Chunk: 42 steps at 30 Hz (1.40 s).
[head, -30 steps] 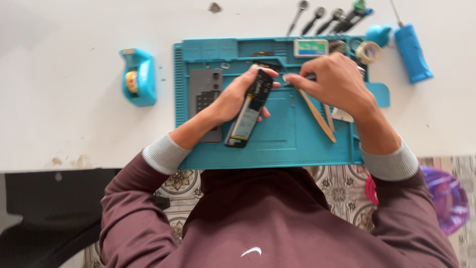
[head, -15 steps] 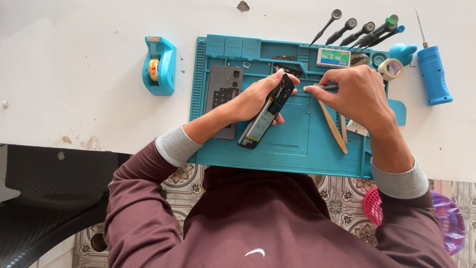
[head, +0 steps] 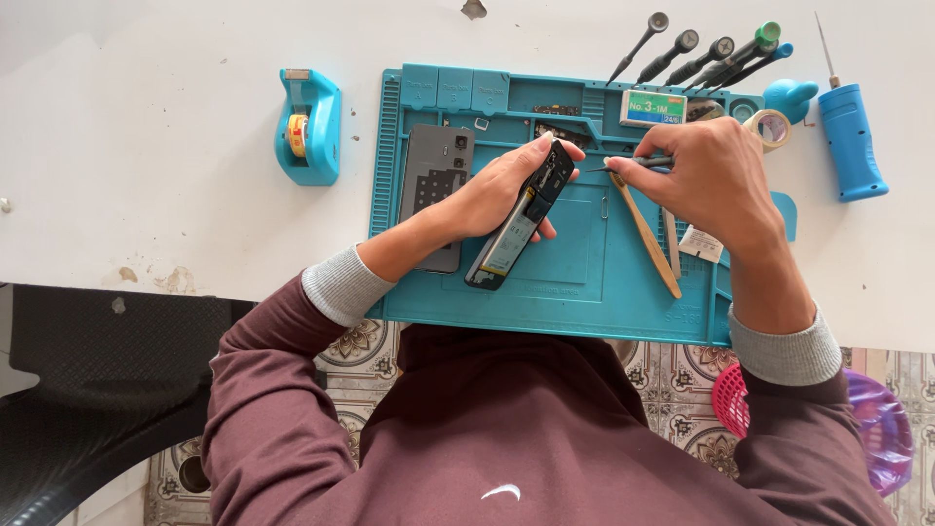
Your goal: The person uses a screwdriver to remove screws from the internal frame of a disassembled smartphone. They place the removed screws into a compartment on the blue work mat. The phone remains open with the battery exposed throughout the clip.
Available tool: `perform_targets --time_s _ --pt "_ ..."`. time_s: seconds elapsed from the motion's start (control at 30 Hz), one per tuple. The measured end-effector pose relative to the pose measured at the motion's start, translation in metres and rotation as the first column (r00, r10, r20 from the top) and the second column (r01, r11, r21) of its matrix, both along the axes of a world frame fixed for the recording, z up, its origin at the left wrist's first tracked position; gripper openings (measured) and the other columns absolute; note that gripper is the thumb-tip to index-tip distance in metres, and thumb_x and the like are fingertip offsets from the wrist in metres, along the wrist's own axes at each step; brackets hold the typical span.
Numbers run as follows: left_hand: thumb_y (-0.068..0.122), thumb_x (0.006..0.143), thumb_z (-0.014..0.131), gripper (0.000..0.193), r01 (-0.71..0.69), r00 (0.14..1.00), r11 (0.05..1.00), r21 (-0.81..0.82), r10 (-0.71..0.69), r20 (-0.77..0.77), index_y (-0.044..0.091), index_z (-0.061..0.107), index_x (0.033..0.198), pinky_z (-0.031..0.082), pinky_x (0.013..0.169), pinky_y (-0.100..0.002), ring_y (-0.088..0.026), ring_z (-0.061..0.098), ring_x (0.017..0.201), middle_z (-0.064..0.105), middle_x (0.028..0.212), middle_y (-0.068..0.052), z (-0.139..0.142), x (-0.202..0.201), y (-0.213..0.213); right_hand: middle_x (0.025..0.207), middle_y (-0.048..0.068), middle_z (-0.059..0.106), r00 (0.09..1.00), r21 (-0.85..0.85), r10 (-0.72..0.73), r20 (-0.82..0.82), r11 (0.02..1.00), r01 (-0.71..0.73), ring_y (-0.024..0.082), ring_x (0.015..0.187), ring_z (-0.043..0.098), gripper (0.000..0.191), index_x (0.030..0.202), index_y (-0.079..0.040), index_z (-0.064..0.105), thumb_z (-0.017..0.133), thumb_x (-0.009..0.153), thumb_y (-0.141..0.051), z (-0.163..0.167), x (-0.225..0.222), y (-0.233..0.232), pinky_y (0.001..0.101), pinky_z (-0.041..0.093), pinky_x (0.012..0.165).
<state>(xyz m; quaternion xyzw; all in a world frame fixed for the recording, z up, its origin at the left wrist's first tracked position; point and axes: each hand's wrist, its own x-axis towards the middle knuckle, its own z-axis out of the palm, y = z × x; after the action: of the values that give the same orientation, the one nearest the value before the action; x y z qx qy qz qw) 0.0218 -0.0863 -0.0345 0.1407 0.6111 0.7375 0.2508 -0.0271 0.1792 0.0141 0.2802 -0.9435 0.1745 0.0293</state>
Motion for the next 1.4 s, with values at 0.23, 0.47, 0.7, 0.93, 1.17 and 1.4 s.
perform_targets --time_s 0.23,0.47,0.7,0.93,1.17,1.4 --pt "0.056 0.107 0.022 0.063 0.034 0.999 0.999 0.039 -0.033 -0.021 0.011 0.047 0.143 0.064 0.059 -0.029 -0.021 0.076 0.073 0.061 0.133 -0.02 -0.001 -0.001 -0.002 0.054 0.007 0.063 1.0 0.001 -0.007 0.0 1.0 0.007 0.016 0.049 0.063 0.039 0.089 -0.007 0.081 0.084 0.09 -0.046 0.001 0.0 0.0 0.0305 0.042 0.047" --pt "0.057 0.107 0.022 0.063 0.014 0.999 1.0 0.02 -0.013 -0.029 0.012 0.048 0.142 0.065 0.059 -0.029 -0.02 0.076 0.075 0.063 0.123 -0.018 -0.002 -0.002 -0.001 0.047 0.008 0.056 0.999 0.019 0.019 0.043 1.0 -0.02 0.019 0.043 0.057 0.038 0.088 -0.008 0.082 0.083 0.089 -0.047 0.008 0.005 -0.006 0.0326 0.038 0.045" --pt "0.059 0.106 0.025 0.064 0.033 0.999 0.999 -0.017 -0.033 0.011 0.012 0.047 0.143 0.065 0.061 -0.029 -0.018 0.076 0.074 0.067 0.115 -0.019 0.001 -0.003 -0.001 0.049 0.006 0.055 0.999 -0.01 0.041 0.023 0.999 -0.041 0.018 0.044 0.056 0.038 0.087 -0.008 0.082 0.083 0.089 -0.046 0.009 0.004 -0.007 0.0317 0.039 0.045" --pt "0.059 0.105 0.028 0.063 0.007 1.0 0.999 -0.042 -0.006 0.025 0.012 0.048 0.142 0.064 0.058 -0.029 -0.018 0.076 0.071 0.066 0.121 -0.02 0.004 0.0 0.0 0.051 0.007 0.058 0.999 -0.034 0.038 0.022 0.999 -0.038 0.018 0.045 0.058 0.039 0.088 -0.007 0.081 0.083 0.09 -0.046 0.006 0.006 -0.005 0.0321 0.04 0.046" --pt "0.06 0.105 0.029 0.064 -0.011 1.0 1.0 -0.026 0.011 0.001 0.011 0.049 0.141 0.063 0.058 -0.029 -0.02 0.076 0.071 0.063 0.133 -0.024 0.004 0.0 -0.001 0.057 0.007 0.063 0.999 -0.111 0.041 -0.02 0.993 -0.043 0.016 0.05 0.062 0.035 0.088 -0.005 0.08 0.085 0.093 -0.039 0.005 0.003 -0.003 0.0291 0.042 0.048" --pt "0.069 0.101 0.024 0.076 0.012 1.0 1.0 0.023 -0.012 0.0 0.011 0.048 0.144 0.066 0.061 -0.031 -0.022 0.077 0.076 0.06 0.138 -0.024 -0.002 -0.003 0.002 0.068 0.001 0.063 0.99 -0.436 0.121 -0.067 0.89 -0.138 0.005 0.052 0.055 0.025 0.1 -0.001 0.075 0.086 0.103 -0.023 0.003 0.006 0.004 0.0198 0.034 0.047"
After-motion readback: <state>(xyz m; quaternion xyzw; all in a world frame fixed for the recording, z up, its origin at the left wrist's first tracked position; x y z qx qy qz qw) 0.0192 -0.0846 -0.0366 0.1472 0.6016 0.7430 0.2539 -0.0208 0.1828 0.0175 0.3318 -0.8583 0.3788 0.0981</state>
